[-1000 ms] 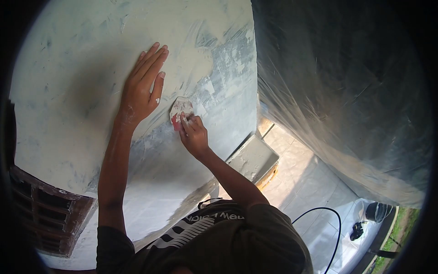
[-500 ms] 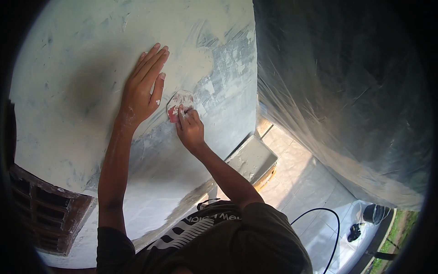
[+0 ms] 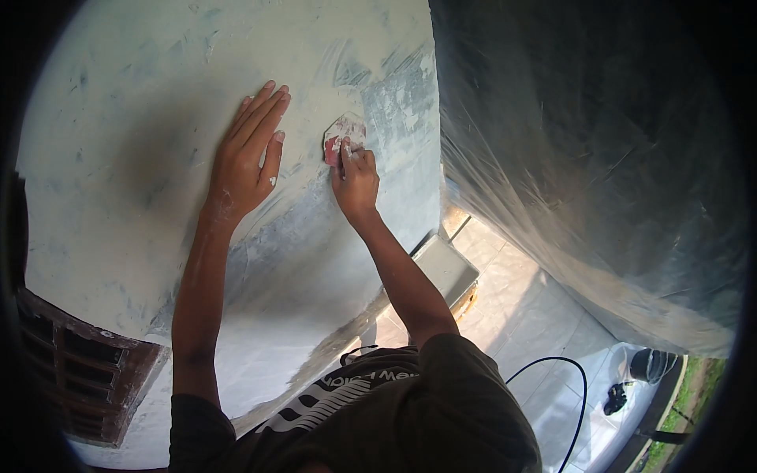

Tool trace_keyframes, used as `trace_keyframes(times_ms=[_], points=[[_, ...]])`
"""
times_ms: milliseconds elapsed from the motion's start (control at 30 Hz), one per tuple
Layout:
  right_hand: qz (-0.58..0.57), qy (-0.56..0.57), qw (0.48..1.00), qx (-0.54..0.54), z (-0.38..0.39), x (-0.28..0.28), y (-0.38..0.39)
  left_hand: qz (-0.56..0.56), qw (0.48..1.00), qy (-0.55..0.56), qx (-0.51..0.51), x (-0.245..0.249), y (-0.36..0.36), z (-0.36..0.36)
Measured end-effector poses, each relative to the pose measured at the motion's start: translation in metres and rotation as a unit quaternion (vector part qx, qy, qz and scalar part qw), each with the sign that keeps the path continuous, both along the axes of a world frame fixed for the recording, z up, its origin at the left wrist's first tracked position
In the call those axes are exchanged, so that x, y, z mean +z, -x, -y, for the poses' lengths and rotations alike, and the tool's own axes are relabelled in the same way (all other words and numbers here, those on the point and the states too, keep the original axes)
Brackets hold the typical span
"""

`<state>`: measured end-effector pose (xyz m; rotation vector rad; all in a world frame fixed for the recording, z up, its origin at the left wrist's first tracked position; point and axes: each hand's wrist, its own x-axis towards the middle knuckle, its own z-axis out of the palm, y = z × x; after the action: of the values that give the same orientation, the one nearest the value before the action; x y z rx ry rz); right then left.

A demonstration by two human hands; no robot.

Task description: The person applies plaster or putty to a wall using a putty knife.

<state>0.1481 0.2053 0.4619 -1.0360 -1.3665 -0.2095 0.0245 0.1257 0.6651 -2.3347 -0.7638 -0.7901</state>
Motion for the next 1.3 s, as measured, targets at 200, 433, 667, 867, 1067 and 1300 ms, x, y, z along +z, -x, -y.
trace_keyframes(times_ms=[200, 433, 667, 867, 1067, 1300], points=[[-0.049, -0.009, 0.989, 0.140, 0.072, -0.061, 0.041, -0.001, 1.000, 0.004, -0.001, 0.000, -0.001, -0.003], [-0.116, -0.041, 0.992, 0.022, 0.006, 0.023, -0.022, -0.009, 1.000, 0.006, 0.005, -0.003, -0.001, -0.007], [0.004, -0.017, 0.998, 0.057, 0.026, -0.028, 0.025, -0.005, 1.000, 0.008, -0.011, -0.001, -0.006, -0.008], [-0.060, -0.046, 0.990, 0.118, 0.064, -0.033, 0.020, -0.010, 1.000, 0.009, -0.010, -0.002, -0.004, -0.010], [-0.066, -0.018, 0.998, 0.015, 0.000, 0.029, -0.017, -0.016, 1.000, 0.003, -0.001, 0.001, -0.001, -0.009], [-0.025, -0.055, 0.991, 0.115, 0.063, -0.019, 0.050, -0.011, 1.000, 0.006, -0.008, 0.001, 0.000, -0.006]])
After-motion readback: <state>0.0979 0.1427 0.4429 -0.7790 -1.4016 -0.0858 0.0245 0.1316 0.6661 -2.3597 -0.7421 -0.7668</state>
